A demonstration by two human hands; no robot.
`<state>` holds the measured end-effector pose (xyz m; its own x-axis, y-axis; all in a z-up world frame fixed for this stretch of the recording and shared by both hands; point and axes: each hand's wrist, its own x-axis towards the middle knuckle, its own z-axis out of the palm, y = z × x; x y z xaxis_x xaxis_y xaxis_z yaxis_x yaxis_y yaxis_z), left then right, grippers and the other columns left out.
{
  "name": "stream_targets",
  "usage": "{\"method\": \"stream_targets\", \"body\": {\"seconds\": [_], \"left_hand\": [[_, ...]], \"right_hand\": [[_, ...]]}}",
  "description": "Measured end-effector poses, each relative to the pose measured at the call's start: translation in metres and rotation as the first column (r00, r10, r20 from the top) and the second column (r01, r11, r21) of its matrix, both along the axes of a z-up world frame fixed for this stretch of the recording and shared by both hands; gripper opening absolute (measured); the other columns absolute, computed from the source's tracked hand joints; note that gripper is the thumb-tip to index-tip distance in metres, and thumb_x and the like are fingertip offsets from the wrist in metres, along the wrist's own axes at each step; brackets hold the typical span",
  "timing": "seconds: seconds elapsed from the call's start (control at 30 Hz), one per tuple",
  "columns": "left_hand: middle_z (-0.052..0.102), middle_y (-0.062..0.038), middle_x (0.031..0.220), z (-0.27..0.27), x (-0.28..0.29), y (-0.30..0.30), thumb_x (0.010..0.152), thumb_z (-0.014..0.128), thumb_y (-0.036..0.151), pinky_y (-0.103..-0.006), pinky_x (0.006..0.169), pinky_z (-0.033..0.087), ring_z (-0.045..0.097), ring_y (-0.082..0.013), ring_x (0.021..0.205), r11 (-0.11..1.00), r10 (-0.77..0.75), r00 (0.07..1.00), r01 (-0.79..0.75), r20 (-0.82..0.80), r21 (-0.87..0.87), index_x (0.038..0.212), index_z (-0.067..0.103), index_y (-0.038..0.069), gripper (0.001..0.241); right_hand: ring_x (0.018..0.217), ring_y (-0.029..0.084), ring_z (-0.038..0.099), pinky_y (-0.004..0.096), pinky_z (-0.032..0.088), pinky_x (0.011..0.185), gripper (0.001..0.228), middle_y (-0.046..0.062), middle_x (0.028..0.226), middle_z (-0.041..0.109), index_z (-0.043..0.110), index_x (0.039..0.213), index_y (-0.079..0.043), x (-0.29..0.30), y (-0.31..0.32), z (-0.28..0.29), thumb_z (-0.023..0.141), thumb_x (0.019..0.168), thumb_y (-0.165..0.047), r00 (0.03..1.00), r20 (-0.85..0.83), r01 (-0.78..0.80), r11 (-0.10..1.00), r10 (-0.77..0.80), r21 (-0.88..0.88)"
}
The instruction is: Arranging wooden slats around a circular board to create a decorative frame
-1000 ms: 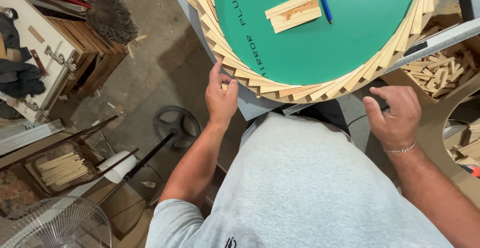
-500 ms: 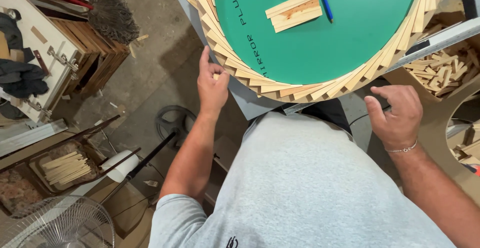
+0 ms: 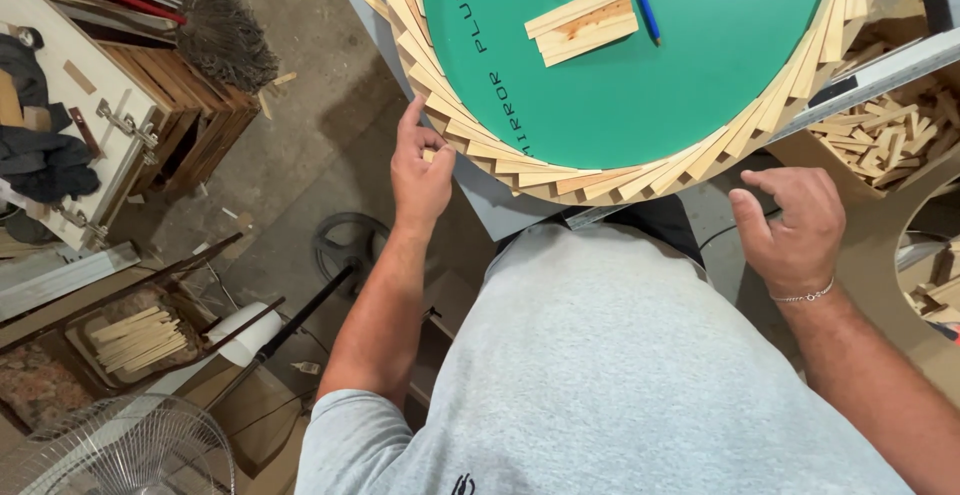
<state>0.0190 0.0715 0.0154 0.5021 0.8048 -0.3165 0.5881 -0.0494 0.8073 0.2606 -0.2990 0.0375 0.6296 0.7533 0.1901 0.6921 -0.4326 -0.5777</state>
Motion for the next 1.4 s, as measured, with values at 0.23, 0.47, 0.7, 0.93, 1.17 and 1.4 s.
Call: {"method": "stream_targets", "body": {"seconds": [0.23,0.47,0.7,0.93,1.17,1.4], "left_hand": [[0.065,0.003,0.085,-0.006,0.002,0.031,0.083,0.058,0.011,-0.0329,0.102,0.052,0.061,-0.0105,0.083,0.999,-0.001,0.999,-0.002,0.051,0.054,0.157,0.041,0.012,0.076],[0.057,0.005,0.079,-0.011,0.006,0.046,0.084,0.055,0.01,-0.0303,0.092,0.052,0.055,-0.0094,0.079,0.998,-0.07,0.996,0.07,0.063,0.007,0.155,0.046,0.013,0.072],[0.067,-0.006,0.082,-0.059,-0.011,0.053,0.079,0.068,-0.001,-0.0304,0.078,0.052,0.062,-0.0163,0.079,0.992,-0.067,0.982,0.047,0.178,0.12,0.153,0.052,0.013,0.077],[0.067,-0.003,0.08,-0.048,-0.006,0.048,0.079,0.068,0.002,-0.0271,0.064,0.048,0.058,-0.0124,0.066,0.997,0.0,0.99,-0.011,0.144,0.078,0.151,0.055,0.018,0.076],[0.067,-0.005,0.078,-0.086,-0.017,0.04,0.085,0.07,0.006,-0.0241,0.048,0.044,0.054,-0.0113,0.051,0.975,0.224,0.955,-0.216,0.193,-0.059,0.142,0.06,0.014,0.058],[0.063,-0.011,0.072,-0.089,-0.018,0.02,0.099,0.065,0.023,-0.0251,0.03,0.05,0.061,-0.0169,0.043,0.808,0.475,0.876,-0.394,0.088,-0.438,0.122,0.063,0.006,0.029]], "right_hand": [[0.096,0.034,0.069,0.045,0.05,0.088,0.016,0.016,0.105,0.076,0.076,0.108,0.002,0.001,-0.002,-0.001,0.075,0.108,-0.014,1.0,-0.007,0.005,1.0,-0.005,-0.01],[0.098,0.035,0.067,0.046,0.05,0.089,0.013,0.017,0.107,0.074,0.076,0.111,0.002,0.002,0.0,0.001,0.078,0.103,-0.008,0.996,-0.064,0.053,0.998,-0.055,-0.041],[0.094,0.042,0.069,0.05,0.053,0.085,0.02,0.017,0.1,0.072,0.075,0.113,0.0,0.003,0.007,-0.01,0.082,0.095,-0.006,0.977,-0.199,0.091,0.994,-0.078,0.056],[0.123,0.045,0.058,0.05,0.048,0.103,0.067,0.03,0.142,0.049,0.036,0.153,0.01,0.011,0.027,0.004,0.072,0.098,-0.005,0.875,-0.379,0.355,0.932,-0.301,0.079],[0.133,0.045,0.051,0.052,0.042,0.111,0.064,0.03,0.149,0.045,0.031,0.157,0.009,0.04,0.03,-0.006,0.066,0.108,-0.013,0.865,-0.394,0.394,0.907,-0.311,0.148],[0.132,0.043,0.053,0.049,0.043,0.11,0.061,0.027,0.146,0.047,0.036,0.155,0.007,0.046,0.029,-0.017,0.069,0.106,-0.009,0.858,-0.393,0.411,0.901,-0.33,0.141]]}}
